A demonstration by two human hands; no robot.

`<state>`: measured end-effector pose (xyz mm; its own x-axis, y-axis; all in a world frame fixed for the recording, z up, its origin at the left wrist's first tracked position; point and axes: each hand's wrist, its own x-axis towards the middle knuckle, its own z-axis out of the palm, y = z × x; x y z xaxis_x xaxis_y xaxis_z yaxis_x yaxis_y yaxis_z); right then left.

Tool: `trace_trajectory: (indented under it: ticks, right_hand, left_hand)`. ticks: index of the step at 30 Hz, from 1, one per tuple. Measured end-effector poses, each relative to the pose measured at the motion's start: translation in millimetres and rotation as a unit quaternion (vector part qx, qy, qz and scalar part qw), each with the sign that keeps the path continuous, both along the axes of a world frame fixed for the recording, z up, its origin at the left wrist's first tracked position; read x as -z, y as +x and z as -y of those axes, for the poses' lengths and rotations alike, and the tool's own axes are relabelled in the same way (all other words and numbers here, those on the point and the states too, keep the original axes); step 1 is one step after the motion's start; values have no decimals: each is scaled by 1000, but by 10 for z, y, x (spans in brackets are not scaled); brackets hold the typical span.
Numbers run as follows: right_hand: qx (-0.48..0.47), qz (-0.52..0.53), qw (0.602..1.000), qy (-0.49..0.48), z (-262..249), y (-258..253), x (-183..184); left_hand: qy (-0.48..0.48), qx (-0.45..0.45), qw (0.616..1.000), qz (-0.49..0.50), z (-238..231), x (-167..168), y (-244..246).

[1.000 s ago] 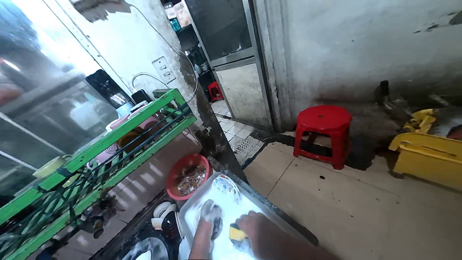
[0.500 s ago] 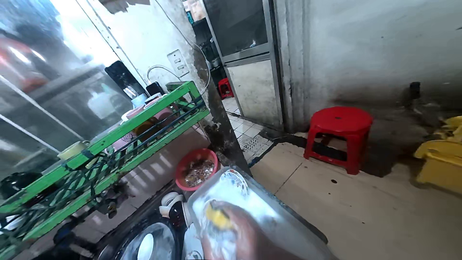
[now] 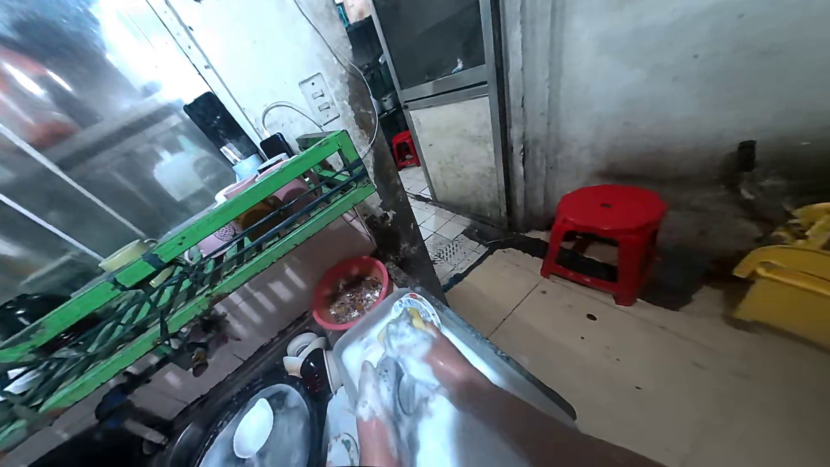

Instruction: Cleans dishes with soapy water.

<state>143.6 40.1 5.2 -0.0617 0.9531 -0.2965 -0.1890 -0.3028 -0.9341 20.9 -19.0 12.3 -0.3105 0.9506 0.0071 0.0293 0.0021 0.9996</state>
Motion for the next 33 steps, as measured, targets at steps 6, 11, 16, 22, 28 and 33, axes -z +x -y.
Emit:
trace_trajectory:
  ticks: [6, 11, 16, 22, 28, 33]
  right_hand:
    - [-68, 209, 936, 275, 221, -4, -276]
    - [-172, 141, 969, 109, 71, 107, -36]
    - [-109, 283, 896, 324, 364, -15, 167]
    - [-51, 389, 773, 498, 215, 25, 444]
    - [-155, 440, 726, 505, 301, 65, 349]
    - [-69, 389, 755, 524, 293, -85, 351]
  left_hand:
    - [-53, -49, 981, 181, -254, 254, -56]
    - [-139, 23, 913, 382, -411, 58, -84]
    - [-120, 48, 916, 379, -393, 125, -22]
    - [-136, 27, 920, 367, -285, 150, 68]
    - [-51, 19, 958, 283, -366, 231, -76]
    - [-146, 35, 915, 374, -302, 114, -94]
